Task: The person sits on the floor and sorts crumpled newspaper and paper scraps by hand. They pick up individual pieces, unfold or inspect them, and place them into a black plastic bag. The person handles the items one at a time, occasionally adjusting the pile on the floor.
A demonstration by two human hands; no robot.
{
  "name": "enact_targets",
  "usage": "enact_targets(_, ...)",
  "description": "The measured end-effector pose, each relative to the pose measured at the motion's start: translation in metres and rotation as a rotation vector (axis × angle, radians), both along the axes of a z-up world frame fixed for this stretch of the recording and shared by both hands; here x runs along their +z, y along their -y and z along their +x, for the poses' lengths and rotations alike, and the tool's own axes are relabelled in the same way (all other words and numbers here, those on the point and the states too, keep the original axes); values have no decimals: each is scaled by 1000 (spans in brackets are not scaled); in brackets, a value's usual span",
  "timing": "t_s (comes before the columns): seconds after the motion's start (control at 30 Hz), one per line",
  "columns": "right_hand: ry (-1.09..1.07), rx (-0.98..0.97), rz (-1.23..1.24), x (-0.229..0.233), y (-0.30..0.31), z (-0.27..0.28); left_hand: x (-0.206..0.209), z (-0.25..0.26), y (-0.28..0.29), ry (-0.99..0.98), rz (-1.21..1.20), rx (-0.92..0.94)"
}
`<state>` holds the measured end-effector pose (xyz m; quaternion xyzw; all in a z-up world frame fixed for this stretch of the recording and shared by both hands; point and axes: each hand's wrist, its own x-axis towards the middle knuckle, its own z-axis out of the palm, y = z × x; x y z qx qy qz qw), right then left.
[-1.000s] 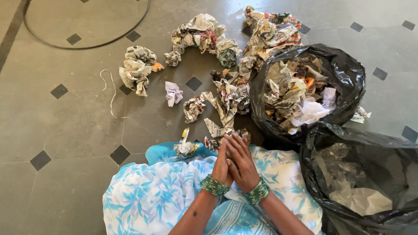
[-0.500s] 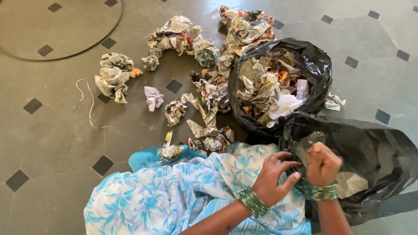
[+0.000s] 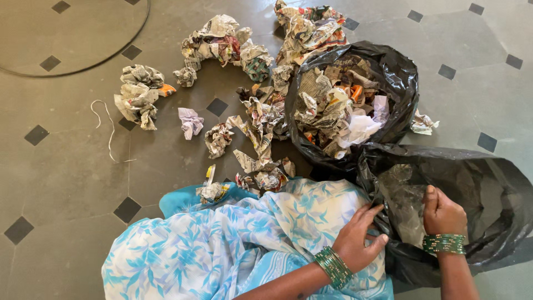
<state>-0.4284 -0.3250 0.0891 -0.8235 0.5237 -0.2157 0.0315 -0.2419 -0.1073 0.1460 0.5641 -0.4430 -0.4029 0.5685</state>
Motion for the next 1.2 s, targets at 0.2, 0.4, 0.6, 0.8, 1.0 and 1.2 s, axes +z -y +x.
enact_targets(0.2,-298,-5,135,-16,31,1,12,5,-6,-21,12,-61)
enact_targets(0.4,-679,97,387,11,30,20,22,19,-12,-57,-6,-106)
enact_targets(0.6,-25,268,186,105,-40,78,5,64,-27,-189,-5,6)
enact_targets(0.8,369,868,188,104,-134,201,-70,180,-78,281,120,303)
enact_targets(1.0,-323,918,397,-16,-158,329,-134,299,-142,840,390,563)
enact_targets(1.2,-641,764,377,-122,-130,376,-168,319,-150,728,777,485)
